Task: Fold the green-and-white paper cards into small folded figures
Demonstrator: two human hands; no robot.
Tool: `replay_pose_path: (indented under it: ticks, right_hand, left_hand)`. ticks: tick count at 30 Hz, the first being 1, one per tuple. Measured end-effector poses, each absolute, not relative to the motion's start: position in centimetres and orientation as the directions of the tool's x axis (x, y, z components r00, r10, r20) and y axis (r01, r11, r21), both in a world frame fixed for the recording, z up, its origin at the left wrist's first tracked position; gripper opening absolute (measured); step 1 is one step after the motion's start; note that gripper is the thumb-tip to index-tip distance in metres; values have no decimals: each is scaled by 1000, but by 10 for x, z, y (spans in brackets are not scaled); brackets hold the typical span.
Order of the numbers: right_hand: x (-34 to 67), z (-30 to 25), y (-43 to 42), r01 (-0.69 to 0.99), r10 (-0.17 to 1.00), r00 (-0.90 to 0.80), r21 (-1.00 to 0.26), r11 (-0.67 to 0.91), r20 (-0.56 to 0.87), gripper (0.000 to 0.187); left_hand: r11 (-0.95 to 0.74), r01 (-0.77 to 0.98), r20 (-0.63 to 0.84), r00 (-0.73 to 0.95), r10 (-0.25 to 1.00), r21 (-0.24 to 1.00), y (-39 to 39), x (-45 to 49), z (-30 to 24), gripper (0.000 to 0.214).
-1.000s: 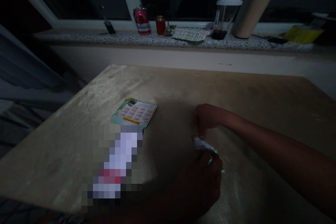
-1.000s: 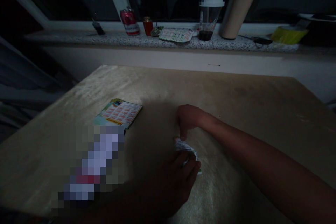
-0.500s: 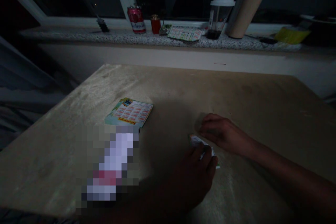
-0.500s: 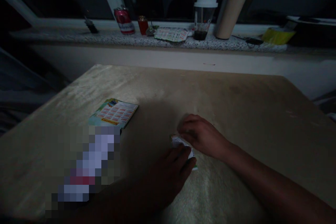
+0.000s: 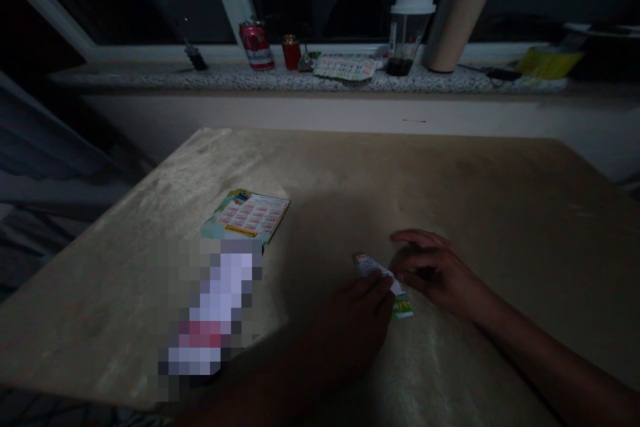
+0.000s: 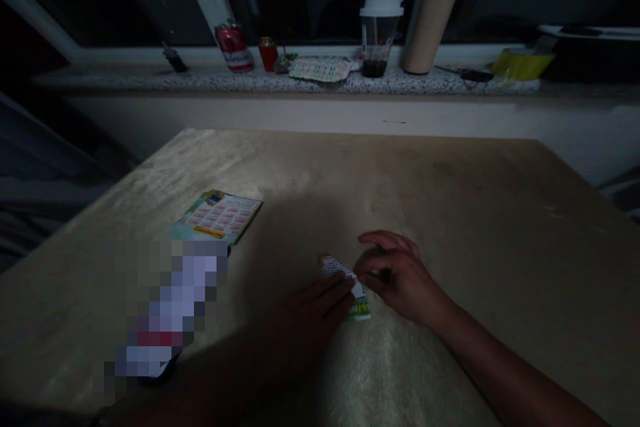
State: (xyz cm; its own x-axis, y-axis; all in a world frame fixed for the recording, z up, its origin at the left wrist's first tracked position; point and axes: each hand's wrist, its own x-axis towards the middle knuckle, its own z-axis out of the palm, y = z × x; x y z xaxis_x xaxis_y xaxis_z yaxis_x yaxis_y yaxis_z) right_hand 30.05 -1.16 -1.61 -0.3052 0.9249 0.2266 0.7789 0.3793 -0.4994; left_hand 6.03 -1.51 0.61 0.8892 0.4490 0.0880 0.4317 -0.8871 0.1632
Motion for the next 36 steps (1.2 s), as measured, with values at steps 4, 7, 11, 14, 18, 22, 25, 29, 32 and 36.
replay_pose_path:
  ticks: [4, 7, 11, 14, 18, 22, 25, 29, 32, 36]
  right_hand:
    - [298, -16, -11, 793, 942, -264, -509, 333, 205, 12]
    - [298, -17, -12, 792, 947, -255, -519, 322, 197, 12]
    - [300, -19, -12, 787, 943, -266, -520, 333, 201, 13]
    - [301, -19, -12, 792, 944, -258, -513, 330, 207, 13]
    - [300, -20, -12, 790, 940, -257, -512, 338, 223, 13]
    - [299, -19, -12, 790, 934, -270, -501, 354, 235, 12]
    - [297, -17, -13, 801, 934, -268, -485, 352, 234, 12]
    - [296, -13, -15, 801, 927, -280, -471, 370, 251, 13]
    - [298, -10, -15, 784, 908, -336, -459, 418, 252, 14]
    - [304, -2, -18, 746, 874, -446, -458, 483, 194, 18]
  left_hand:
    - [-863, 466, 39, 876, 481, 194, -13, 49, 7, 37]
    - [-849, 479, 20, 869, 495, 223, -10, 36, 12, 39]
    - [-833, 489, -2, 862, 506, 258, -6, 25, 23, 38]
    - [-815, 505, 42, 843, 536, 284, 0, 29, 29, 36]
    - [-816, 527, 132, 815, 564, 237, 10, 45, 20, 34]
    - [-864, 455, 126, 865, 486, 215, 12, 51, -1, 41]
    - [-859, 456, 98, 868, 487, 230, 11, 47, -9, 46]
    - [-854, 448, 69, 874, 480, 266, 11, 40, -6, 50]
    - [-850, 434, 48, 882, 468, 299, 11, 37, -3, 58]
    - [-837, 417, 32, 889, 457, 354, 11, 35, -2, 72]
